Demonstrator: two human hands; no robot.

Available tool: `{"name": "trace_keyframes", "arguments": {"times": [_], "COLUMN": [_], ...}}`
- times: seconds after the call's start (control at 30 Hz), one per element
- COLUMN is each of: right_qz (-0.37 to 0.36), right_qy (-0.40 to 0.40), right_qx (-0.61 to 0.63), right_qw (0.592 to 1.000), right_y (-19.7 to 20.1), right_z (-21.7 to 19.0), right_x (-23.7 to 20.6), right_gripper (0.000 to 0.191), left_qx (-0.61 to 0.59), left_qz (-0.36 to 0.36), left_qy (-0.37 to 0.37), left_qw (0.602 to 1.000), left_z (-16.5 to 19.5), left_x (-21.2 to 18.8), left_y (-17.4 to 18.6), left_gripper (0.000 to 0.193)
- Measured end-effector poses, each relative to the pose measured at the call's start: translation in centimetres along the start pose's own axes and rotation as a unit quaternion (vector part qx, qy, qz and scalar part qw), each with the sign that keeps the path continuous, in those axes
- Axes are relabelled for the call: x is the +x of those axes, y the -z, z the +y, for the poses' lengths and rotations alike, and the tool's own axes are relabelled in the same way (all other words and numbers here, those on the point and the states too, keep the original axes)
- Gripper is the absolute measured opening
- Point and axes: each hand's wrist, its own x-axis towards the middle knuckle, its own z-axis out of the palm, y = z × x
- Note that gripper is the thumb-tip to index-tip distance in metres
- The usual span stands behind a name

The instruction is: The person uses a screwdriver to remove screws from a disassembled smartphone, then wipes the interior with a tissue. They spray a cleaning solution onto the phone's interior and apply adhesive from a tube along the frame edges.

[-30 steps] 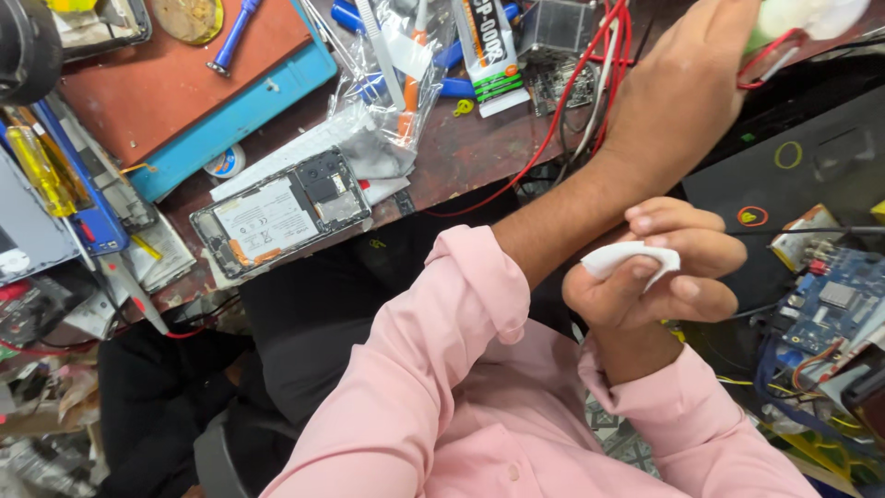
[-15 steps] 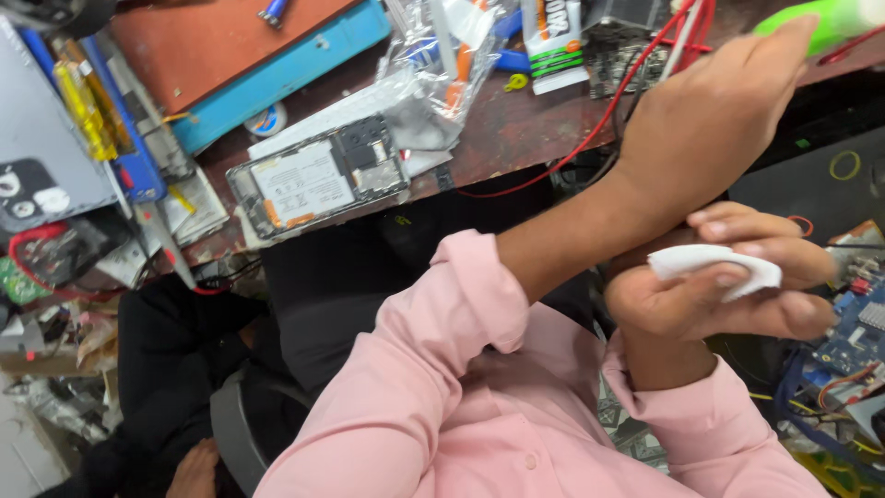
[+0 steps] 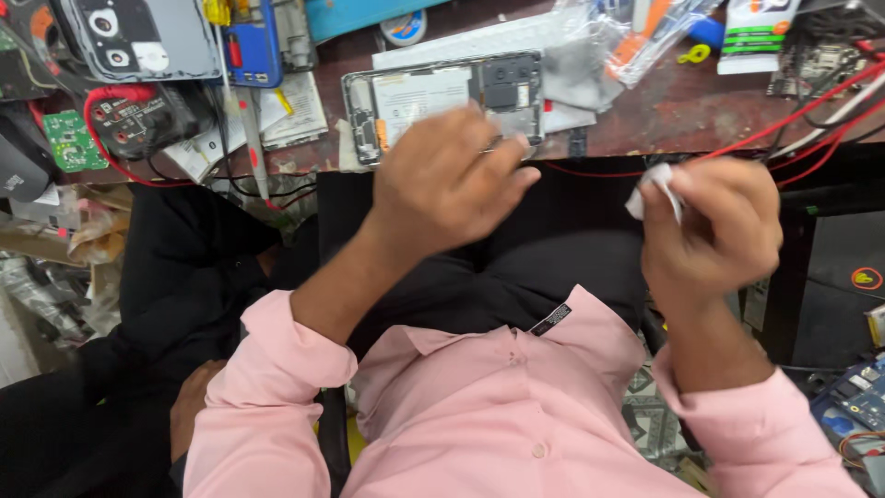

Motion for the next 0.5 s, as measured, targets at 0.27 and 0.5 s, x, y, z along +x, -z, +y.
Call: {"name": "trace_keyframes", "arguments": {"times": [0.27,0.5], "right_qz": [-0.194,-0.229], "right_qy": [0.146,0.198], "right_qx": [-0.061,-0.154], "right_qw": [0.968,0.94], "right_y": [-5.6,-5.6], "right_z": [-0.6,-0.3], "right_x": [9.5,9.4], "right_gripper": [0.035,0.049], "left_qx": [0.037,0.018], "left_qz": [-0.038,-0.023], "left_qy": [0.037,0.046], "left_qw": [0.998,0.999], "left_z": [-3.0,-3.0], "left_x": [-2.1,-2.8], "left_y": [-1.2,-2.0], "left_gripper": [0.051,0.048]}}
